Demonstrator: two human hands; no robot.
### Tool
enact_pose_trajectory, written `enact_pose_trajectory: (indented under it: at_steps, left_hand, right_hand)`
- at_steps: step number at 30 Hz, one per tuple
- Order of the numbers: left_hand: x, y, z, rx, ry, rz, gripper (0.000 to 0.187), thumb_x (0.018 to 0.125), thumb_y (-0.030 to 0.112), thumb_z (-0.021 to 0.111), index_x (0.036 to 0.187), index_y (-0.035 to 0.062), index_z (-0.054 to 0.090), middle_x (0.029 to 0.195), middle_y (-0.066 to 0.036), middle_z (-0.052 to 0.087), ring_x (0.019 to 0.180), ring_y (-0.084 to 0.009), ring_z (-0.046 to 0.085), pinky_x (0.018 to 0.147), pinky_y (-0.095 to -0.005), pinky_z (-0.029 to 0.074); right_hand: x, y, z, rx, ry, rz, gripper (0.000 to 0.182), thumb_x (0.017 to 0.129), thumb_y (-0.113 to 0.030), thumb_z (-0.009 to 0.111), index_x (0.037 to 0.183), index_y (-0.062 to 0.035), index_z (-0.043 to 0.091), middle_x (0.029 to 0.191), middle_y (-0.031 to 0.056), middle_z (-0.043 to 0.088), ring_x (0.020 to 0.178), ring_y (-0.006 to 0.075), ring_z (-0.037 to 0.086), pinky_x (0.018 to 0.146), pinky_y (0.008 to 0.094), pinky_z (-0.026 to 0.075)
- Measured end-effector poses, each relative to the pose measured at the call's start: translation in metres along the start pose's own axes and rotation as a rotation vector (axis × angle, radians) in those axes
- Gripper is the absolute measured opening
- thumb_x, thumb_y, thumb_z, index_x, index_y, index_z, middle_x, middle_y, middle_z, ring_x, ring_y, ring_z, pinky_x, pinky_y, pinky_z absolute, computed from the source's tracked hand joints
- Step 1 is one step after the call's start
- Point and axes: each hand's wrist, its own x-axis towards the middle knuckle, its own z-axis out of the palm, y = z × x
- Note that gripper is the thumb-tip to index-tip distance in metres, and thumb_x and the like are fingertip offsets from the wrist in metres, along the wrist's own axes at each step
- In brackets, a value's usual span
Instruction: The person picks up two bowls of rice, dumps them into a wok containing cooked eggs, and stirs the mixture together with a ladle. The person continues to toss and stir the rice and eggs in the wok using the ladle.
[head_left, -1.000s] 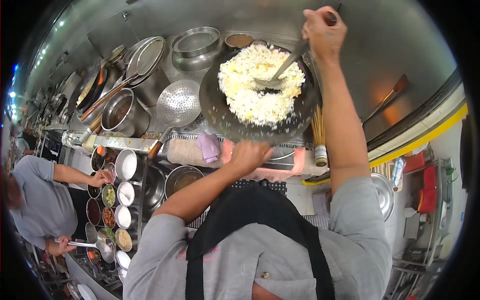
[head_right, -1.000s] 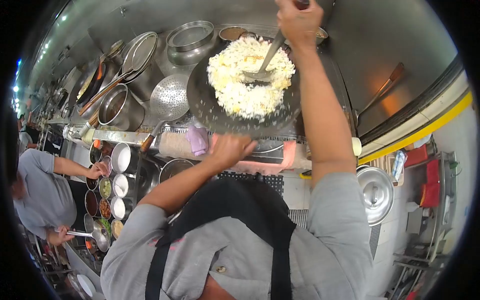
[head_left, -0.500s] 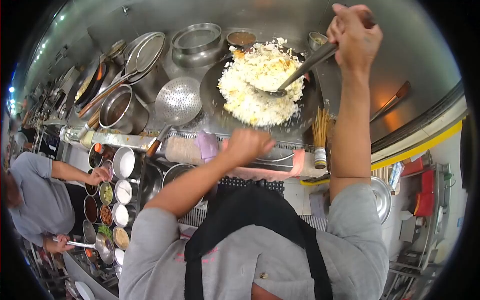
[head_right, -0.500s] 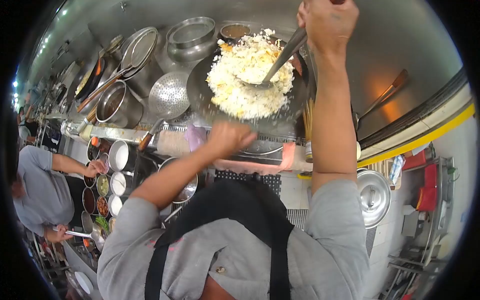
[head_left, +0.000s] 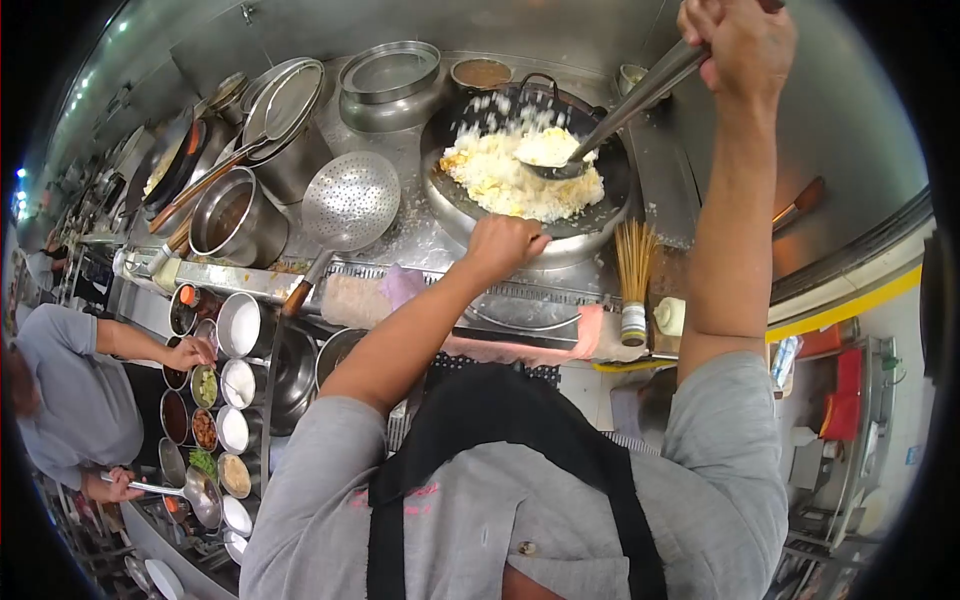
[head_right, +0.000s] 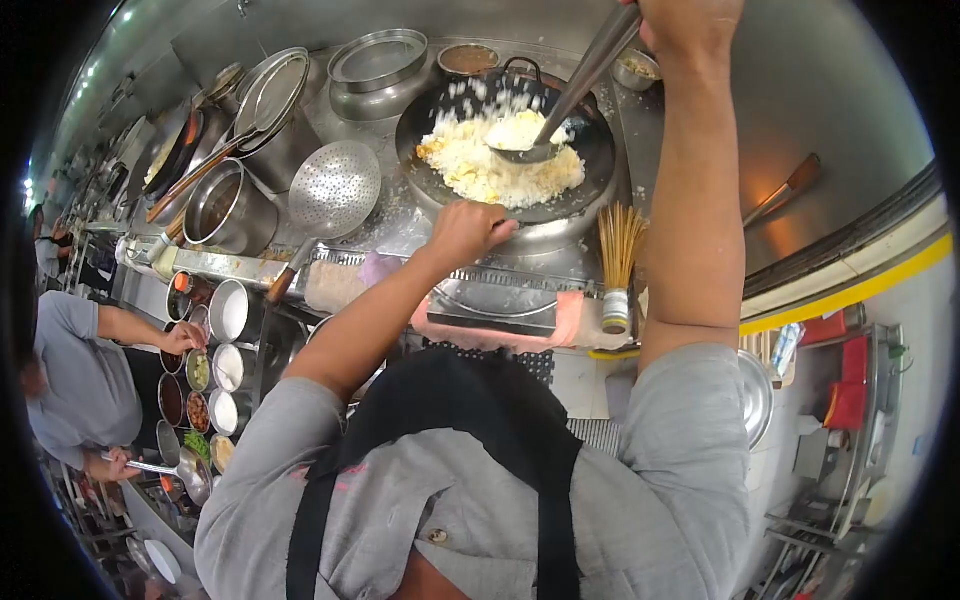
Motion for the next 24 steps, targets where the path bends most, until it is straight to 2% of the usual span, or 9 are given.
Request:
enact_pose_trajectory:
  at_steps: [3,4,7,8,10,11,15,20,24]
  left_hand:
    - [0.016,-0.024,0.038,0.005,0.066,0.074,0.031,0.088,0.035,0.069,0.075,0.0071,0.071,0.068,-0.016,0.068,0.066,-0.0358,0.068,0.065,-0.0473,0.054]
    - [0.019,-0.03,0.045,-0.009,0.049,0.059,0.031,0.089,0.035,0.068,0.076,0.007,0.07,0.069,-0.016,0.068,0.067,-0.0362,0.067,0.067,-0.0474,0.053]
    - [0.032,-0.041,0.058,-0.031,0.015,0.048,0.032,0.091,0.035,0.067,0.078,0.0067,0.069,0.069,-0.017,0.067,0.068,-0.0371,0.066,0.069,-0.0476,0.051]
    - [0.032,-0.042,0.061,-0.024,0.012,0.054,0.032,0.092,0.035,0.066,0.077,0.0065,0.069,0.069,-0.017,0.067,0.068,-0.0372,0.066,0.069,-0.0476,0.051]
    - [0.032,-0.042,0.063,-0.018,-0.01,0.059,0.034,0.092,0.036,0.066,0.077,0.006,0.069,0.069,-0.017,0.067,0.068,-0.0374,0.066,0.069,-0.0478,0.051]
    - [0.028,-0.039,0.064,-0.028,-0.03,0.049,0.035,0.092,0.036,0.066,0.076,0.0057,0.068,0.069,-0.017,0.067,0.068,-0.0375,0.066,0.069,-0.0478,0.051]
    - [0.034,-0.042,0.066,0.006,-0.014,0.033,0.037,0.092,0.037,0.066,0.073,0.005,0.066,0.069,-0.018,0.066,0.069,-0.0379,0.065,0.069,-0.0479,0.05]
    - [0.031,-0.044,0.073,-0.013,-0.014,0.045,0.037,0.092,0.037,0.066,0.073,0.0055,0.066,0.068,-0.017,0.066,0.069,-0.0375,0.065,0.069,-0.0482,0.05]
    - [0.034,-0.044,0.07,0.032,-0.021,0.023,0.037,0.093,0.037,0.065,0.072,0.0062,0.065,0.068,-0.016,0.065,0.068,-0.0372,0.065,0.07,-0.0485,0.049]
  right_hand:
    - [0.011,-0.006,-0.001,0.089,-0.039,-0.037,0.027,0.089,-0.004,0.062,0.072,-0.0141,0.045,0.054,-0.0047,0.039,0.039,0.0069,0.041,0.036,0.0248,0.037]
    - [0.013,0.006,-0.005,0.093,-0.029,-0.025,0.025,0.089,-0.002,0.064,0.072,-0.0115,0.047,0.054,-0.0026,0.042,0.04,0.0087,0.042,0.038,0.0259,0.037]
    - [0.006,0.071,-0.02,0.109,-0.042,-0.033,0.022,0.088,0.0,0.066,0.073,-0.0064,0.053,0.055,0.0019,0.046,0.045,0.0119,0.046,0.042,0.0286,0.037]
    - [-0.014,0.114,-0.017,-0.022,-0.036,-0.103,0.023,0.089,0.001,0.066,0.072,-0.0064,0.052,0.055,0.0013,0.047,0.046,0.0111,0.046,0.042,0.0286,0.038]
    - [-0.053,0.19,-0.015,-0.09,-0.043,0.023,0.024,0.089,0.001,0.066,0.072,-0.0063,0.052,0.056,0.0005,0.049,0.047,0.0097,0.047,0.043,0.0277,0.038]
    - [-0.066,0.207,-0.017,-0.029,-0.061,0.228,0.024,0.09,0.001,0.066,0.072,-0.0062,0.052,0.057,0.0002,0.05,0.047,0.009,0.047,0.043,0.0268,0.038]
    - [-0.038,0.166,-0.045,0.006,0.08,0.158,0.026,0.086,-0.002,0.07,0.071,-0.0076,0.05,0.057,-0.0029,0.049,0.045,0.0064,0.048,0.04,0.0259,0.037]
    - [-0.035,0.195,-0.086,0.03,0.081,0.261,0.025,0.087,0.0,0.068,0.072,-0.0067,0.049,0.056,-0.0003,0.048,0.045,0.0085,0.046,0.042,0.0273,0.039]
    - [-0.032,0.134,-0.084,0.071,0.035,0.224,0.026,0.086,0.001,0.069,0.072,-0.0063,0.048,0.057,0.0005,0.047,0.045,0.0093,0.045,0.042,0.0282,0.038]
